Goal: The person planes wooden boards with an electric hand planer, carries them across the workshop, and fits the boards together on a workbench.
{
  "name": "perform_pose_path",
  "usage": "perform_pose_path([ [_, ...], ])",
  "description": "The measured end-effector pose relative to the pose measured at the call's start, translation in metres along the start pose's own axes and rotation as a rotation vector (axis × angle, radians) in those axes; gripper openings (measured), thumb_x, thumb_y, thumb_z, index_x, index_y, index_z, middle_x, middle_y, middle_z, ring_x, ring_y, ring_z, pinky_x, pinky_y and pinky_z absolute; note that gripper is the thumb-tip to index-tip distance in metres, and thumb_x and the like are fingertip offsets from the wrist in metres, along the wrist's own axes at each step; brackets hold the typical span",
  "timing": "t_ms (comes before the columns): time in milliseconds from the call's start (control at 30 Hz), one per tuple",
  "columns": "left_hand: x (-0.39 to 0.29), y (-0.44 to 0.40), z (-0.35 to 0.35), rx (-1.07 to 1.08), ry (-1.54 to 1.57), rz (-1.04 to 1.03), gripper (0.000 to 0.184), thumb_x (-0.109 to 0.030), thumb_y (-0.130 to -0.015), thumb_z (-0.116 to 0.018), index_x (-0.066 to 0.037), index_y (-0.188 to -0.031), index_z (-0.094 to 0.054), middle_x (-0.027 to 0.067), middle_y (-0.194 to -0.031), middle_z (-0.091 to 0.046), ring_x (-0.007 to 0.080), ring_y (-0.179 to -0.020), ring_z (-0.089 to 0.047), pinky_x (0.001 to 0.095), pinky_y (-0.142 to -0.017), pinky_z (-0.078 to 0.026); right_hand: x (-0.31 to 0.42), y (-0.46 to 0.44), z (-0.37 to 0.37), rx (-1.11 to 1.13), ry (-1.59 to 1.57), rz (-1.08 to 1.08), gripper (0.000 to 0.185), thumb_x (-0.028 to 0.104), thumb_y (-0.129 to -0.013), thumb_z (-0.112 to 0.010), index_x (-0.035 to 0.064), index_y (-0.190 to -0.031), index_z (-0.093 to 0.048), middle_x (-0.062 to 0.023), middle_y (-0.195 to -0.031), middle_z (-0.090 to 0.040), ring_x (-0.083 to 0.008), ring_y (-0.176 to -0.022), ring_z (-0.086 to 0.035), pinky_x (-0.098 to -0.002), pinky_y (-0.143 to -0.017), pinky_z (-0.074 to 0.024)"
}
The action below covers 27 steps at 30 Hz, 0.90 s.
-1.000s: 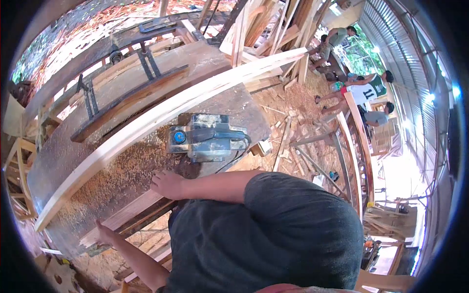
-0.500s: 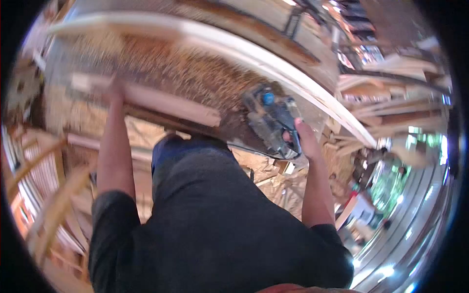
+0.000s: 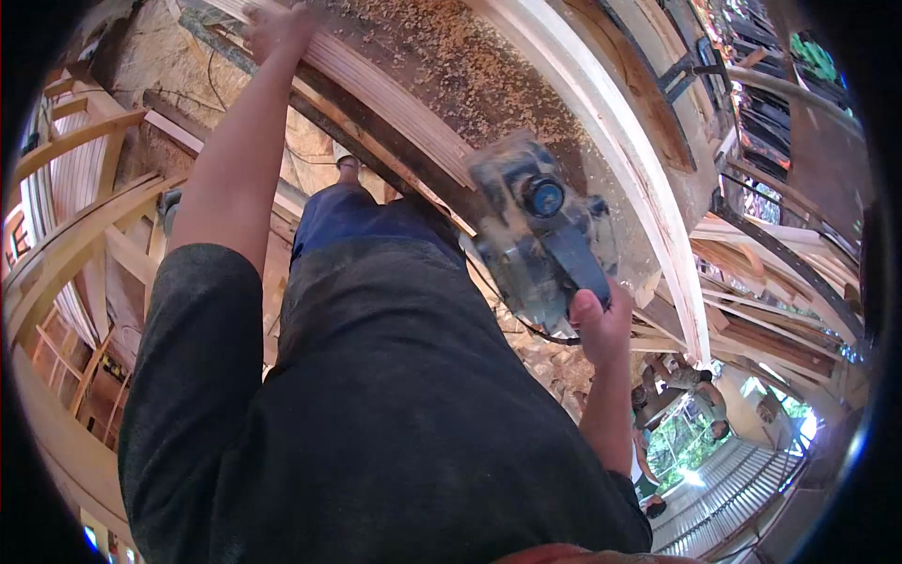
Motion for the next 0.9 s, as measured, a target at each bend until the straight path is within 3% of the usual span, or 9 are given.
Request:
perform_pose_path([
  [67,-0.003,0.002,0.004,0.021,0.047,0.003,0.118,-0.058,-0.080,-0.071,0.002,-0.162,-0.011,0.0375,-0.153,-0.035,0.0506,-0.137,-0.047,0.0507,-0.114,-0.042,0.009,-0.007,-0.017,0.096,0.031,0.059,0.065,0.063,-0.087,-0.074,-0.0010,-0.098,-0.066,0.0034,-0.067,-0.055,-0.0077,-0.061,-0.053,-0.0275,-0.055,-0.0418],
  [167,-0.009,0.009,0.015,-0.085,-0.005,0.033,0.096,-0.047,-0.081,-0.074,0.000,-0.155,-0.035,0.0309,-0.145,-0.050,0.0420,-0.134,-0.054,0.0514,-0.110,-0.045,0.030,-0.017,-0.041,0.143,0.125,0.122,0.057,0.056,-0.088,-0.076,0.0005,-0.090,-0.064,0.0003,-0.064,-0.054,-0.0088,-0.059,-0.051,-0.0292,-0.054,-0.0412],
  [267,-0.029,0.046,0.051,-0.099,0.149,0.065,0.085,-0.044,-0.085,-0.072,-0.010,-0.156,-0.040,0.0301,-0.137,-0.059,0.0431,-0.127,-0.060,0.0469,-0.105,-0.049,0.026,-0.026,-0.048,0.160,0.214,0.146,0.053,0.051,-0.087,-0.077,0.0003,-0.085,-0.062,-0.0035,-0.063,-0.056,-0.0112,-0.057,-0.052,-0.0301,-0.053,-0.0410],
  [367,-0.020,0.031,0.035,0.017,0.173,0.064,0.102,-0.047,-0.079,-0.073,-0.014,-0.162,-0.024,0.0316,-0.139,-0.056,0.0463,-0.125,-0.059,0.0500,-0.105,-0.049,0.030,-0.027,-0.051,0.178,0.217,0.096,0.051,0.049,-0.088,-0.076,-0.0002,-0.087,-0.063,-0.0040,-0.063,-0.057,-0.0121,-0.058,-0.053,-0.0305,-0.054,-0.0415],
  [467,-0.009,0.024,0.025,-0.069,0.080,0.108,0.100,-0.045,-0.080,-0.070,-0.016,-0.163,-0.024,0.0306,-0.140,-0.056,0.0477,-0.124,-0.060,0.0520,-0.105,-0.049,0.036,-0.038,-0.058,0.189,0.214,0.031,0.050,0.048,-0.089,-0.075,-0.0010,-0.090,-0.065,-0.0045,-0.064,-0.058,-0.0127,-0.060,-0.055,-0.0313,-0.055,-0.0425],
  [533,-0.021,0.035,0.040,0.022,0.130,0.114,0.101,-0.045,-0.080,-0.069,-0.014,-0.164,-0.021,0.0307,-0.141,-0.055,0.0480,-0.125,-0.059,0.0521,-0.107,-0.048,0.044,-0.040,-0.066,0.201,0.169,-0.046,0.050,0.048,-0.089,-0.074,-0.0018,-0.094,-0.067,-0.0051,-0.065,-0.059,-0.0131,-0.063,-0.057,-0.0320,-0.057,-0.0438],
  [767,-0.024,0.036,0.043,-0.061,-0.005,0.078,0.095,-0.045,-0.083,-0.062,-0.006,-0.162,-0.026,0.0289,-0.147,-0.047,0.0484,-0.133,-0.051,0.0539,-0.110,-0.044,0.073,-0.068,-0.092,0.207,0.317,-0.003,0.054,0.047,-0.088,-0.076,-0.0041,-0.105,-0.069,-0.0100,-0.073,-0.066,-0.0172,-0.068,-0.063,-0.0336,-0.064,-0.0493],
  [900,-0.023,0.033,0.037,-0.012,0.094,0.075,0.094,-0.043,-0.084,-0.062,-0.006,-0.162,-0.025,0.0290,-0.149,-0.044,0.0485,-0.135,-0.047,0.0553,-0.112,-0.041,0.107,-0.084,-0.114,0.109,0.343,0.083,0.056,0.047,-0.087,-0.076,-0.0055,-0.107,-0.069,-0.0137,-0.078,-0.071,-0.0198,-0.072,-0.068,-0.0348,-0.068,-0.0529],
])
Point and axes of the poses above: each hand's wrist, its own y-axis away from the middle knuckle, its own z-axis out of the back of the hand, x = y × z, the point moved 10 cm from there along -y, towards the middle knuckle
